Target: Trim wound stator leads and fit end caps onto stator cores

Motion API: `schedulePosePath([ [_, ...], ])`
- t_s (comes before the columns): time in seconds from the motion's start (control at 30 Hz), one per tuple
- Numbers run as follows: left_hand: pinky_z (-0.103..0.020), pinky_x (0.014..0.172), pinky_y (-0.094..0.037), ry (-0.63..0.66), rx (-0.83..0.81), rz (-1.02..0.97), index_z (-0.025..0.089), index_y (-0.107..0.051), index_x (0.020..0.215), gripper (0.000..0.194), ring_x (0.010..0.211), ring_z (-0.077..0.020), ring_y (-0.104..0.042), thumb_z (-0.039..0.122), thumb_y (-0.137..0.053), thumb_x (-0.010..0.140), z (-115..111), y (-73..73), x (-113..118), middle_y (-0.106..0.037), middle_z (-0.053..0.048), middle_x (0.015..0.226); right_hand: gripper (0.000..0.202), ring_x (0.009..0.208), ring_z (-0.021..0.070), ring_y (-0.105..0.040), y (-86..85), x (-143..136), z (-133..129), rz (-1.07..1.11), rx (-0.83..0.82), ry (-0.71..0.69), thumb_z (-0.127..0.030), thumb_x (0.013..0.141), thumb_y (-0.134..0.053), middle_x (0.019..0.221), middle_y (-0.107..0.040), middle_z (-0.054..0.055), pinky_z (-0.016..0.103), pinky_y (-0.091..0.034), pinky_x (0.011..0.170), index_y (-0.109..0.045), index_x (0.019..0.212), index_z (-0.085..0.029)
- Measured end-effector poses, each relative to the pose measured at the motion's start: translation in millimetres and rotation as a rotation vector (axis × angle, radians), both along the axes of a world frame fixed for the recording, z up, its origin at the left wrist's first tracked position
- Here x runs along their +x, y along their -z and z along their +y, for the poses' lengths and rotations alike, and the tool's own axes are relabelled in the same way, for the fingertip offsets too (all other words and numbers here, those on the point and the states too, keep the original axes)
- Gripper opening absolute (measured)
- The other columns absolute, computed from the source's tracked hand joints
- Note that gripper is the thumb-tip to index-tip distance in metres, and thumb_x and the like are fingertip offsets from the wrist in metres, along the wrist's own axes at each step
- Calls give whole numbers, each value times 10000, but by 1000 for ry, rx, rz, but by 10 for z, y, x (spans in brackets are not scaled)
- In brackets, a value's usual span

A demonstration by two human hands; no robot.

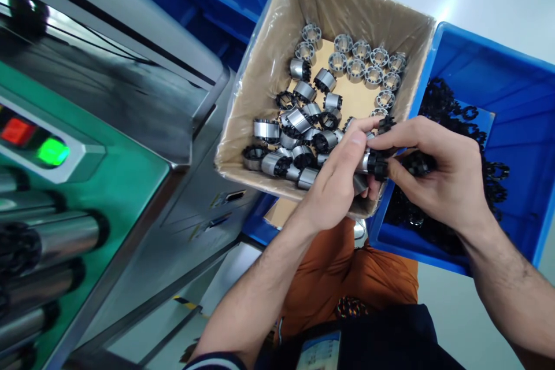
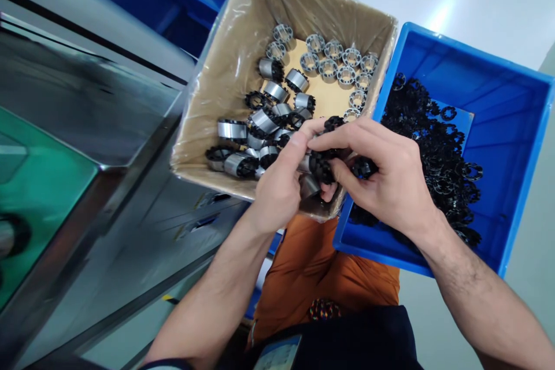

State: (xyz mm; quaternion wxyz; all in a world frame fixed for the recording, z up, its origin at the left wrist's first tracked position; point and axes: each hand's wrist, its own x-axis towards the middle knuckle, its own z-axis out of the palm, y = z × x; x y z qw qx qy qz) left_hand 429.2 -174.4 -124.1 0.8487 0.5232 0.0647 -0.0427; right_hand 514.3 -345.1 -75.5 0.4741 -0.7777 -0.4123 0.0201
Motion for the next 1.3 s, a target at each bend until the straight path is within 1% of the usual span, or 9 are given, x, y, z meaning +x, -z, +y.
schedulePosePath([
  [0.13, -295, 503, -515, 28, 1, -11, 278, -681, 1466, 648, 526, -175, -624, 841, -527, 1184, -25, 15, 27, -637, 49, 642, 351, 885, 151, -800, -32, 38, -41, -40, -12, 23, -36, 962, -700, 1039, -883, -36, 314, -670, 840, -868, 1152, -279],
  [0.27, -290, 480, -467, -47, 122, -3, 275, -736, 1439, 586, 496, -158, -611, 774, -523, 1218, -39, 48, 26, -625, 47, 627, 297, 900, 187, -821, -96, 28, -68, -90, -64, 58, -84, 1012, -701, 1064, -885, 7, 366, -687, 828, -887, 1144, -275],
  [0.37, -309, 496, -449, -35, 75, 3, 281, -749, 1444, 569, 496, -166, -599, 756, -527, 1222, -21, 48, 18, -595, 47, 611, 342, 959, 202, -858, -122, 3, -65, -43, -10, 131, -38, 969, -756, 1118, -917, 6, 377, -709, 864, -892, 1162, -286],
  [0.5, -333, 624, -511, -1, 21, -39, 316, -709, 1554, 525, 645, -179, -624, 698, -581, 1218, 16, 0, -9, -671, 17, 773, 379, 935, 167, -862, -55, -9, -33, 244, 130, 174, -4, 895, -831, 1101, -916, -50, 304, -742, 851, -875, 1116, -308],
  [0.6, -329, 665, -546, -29, 56, -52, 344, -681, 1592, 514, 703, -176, -636, 680, -590, 1214, 23, -18, -36, -715, -1, 912, 260, 864, 158, -861, 5, -13, -3, 380, 125, 165, -66, 940, -849, 1041, -919, -50, 292, -741, 807, -912, 1066, -284],
  [0.73, -357, 707, -610, -69, 135, -80, 345, -638, 1623, 552, 793, -210, -703, 701, -532, 1215, -2, -5, -55, -761, -47, 1125, 256, 779, 172, -837, 26, -45, 39, 447, 106, 232, -81, 904, -903, 979, -917, -18, 307, -724, 751, -950, 1065, -275],
  [0.83, -367, 735, -632, -96, 154, -73, 343, -637, 1614, 543, 863, -232, -734, 693, -530, 1212, -17, 0, -57, -768, -67, 1194, 271, 739, 161, -808, 45, -71, 67, 455, 119, 266, -63, 889, -891, 951, -908, -18, 308, -704, 743, -953, 1043, -277],
  [1.03, -344, 658, -603, -109, 93, -55, 326, -700, 1553, 525, 719, -194, -649, 690, -557, 1202, -12, -22, -43, -725, -44, 1031, 306, 739, 158, -819, 88, -85, 79, 400, 159, 258, -36, 885, -841, 992, -922, -24, 291, -693, 708, -942, 1030, -287],
  [1.3, -292, 607, -573, -142, 70, -12, 322, -729, 1515, 509, 763, -181, -649, 694, -602, 1191, -38, -111, -57, -773, -52, 1138, 346, 776, 172, -822, 95, -128, 90, 195, 218, 215, -26, 901, -820, 939, -894, -26, 325, -684, 732, -929, 1056, -316],
])
